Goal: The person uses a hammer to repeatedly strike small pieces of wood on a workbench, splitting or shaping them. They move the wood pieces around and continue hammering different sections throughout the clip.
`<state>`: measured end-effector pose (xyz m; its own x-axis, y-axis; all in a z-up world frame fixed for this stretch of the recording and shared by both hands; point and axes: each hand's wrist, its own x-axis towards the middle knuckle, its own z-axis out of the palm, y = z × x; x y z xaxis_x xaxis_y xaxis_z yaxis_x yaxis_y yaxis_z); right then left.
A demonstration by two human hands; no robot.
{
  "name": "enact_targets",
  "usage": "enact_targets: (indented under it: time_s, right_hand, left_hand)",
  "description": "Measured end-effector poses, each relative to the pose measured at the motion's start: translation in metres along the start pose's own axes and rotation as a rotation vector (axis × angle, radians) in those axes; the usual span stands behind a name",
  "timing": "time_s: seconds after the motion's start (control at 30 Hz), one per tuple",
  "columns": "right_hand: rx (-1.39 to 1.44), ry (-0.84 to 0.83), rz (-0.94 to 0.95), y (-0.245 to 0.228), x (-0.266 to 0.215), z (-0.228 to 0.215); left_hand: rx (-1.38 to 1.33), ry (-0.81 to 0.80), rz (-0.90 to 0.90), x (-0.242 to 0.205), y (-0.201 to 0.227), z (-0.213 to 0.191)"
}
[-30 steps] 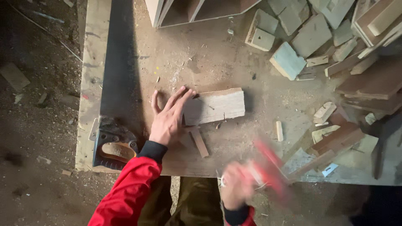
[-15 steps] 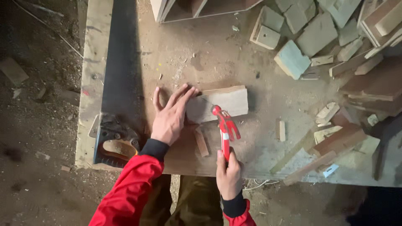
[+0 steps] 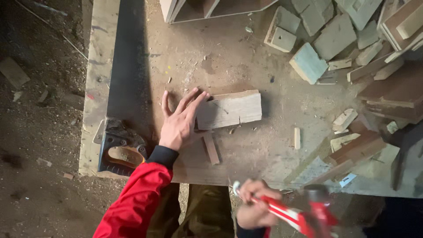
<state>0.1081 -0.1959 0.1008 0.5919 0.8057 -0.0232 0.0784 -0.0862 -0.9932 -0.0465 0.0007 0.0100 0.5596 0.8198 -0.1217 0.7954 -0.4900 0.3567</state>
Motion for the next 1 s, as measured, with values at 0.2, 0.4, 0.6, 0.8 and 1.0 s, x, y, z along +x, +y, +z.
enact_targets:
  time_s: [0.2, 0.4, 0.6, 0.8, 1.0]
  right_hand:
    - [-0.764, -0.201, 0.276, 0.036, 0.011, 0.019]
    - [-0.801, -0.168, 0.403, 0.036, -0.005, 0.015]
    - [-0.814, -0.147, 0.390, 0.043, 0.006, 0.016]
    - [-0.697, -0.169, 0.286, 0.026, 0.016, 0.019]
    - [-0.519, -0.092, 0.233, -0.007, 0.018, 0.015]
  left_hand:
    - [-0.187, -0.002, -0.039, 0.000, 0.006, -0.010]
    - [-0.378, -0.088, -0.067, 0.002, 0.010, -0.014]
    - [-0.002, -0.048, 0.007, -0.001, 0.009, -0.010]
    - [-0.204, 0.054, 0.006, -0.011, 0.008, -0.007]
    - [-0.086, -0.019, -0.022, -0.005, 0.008, 0.003]
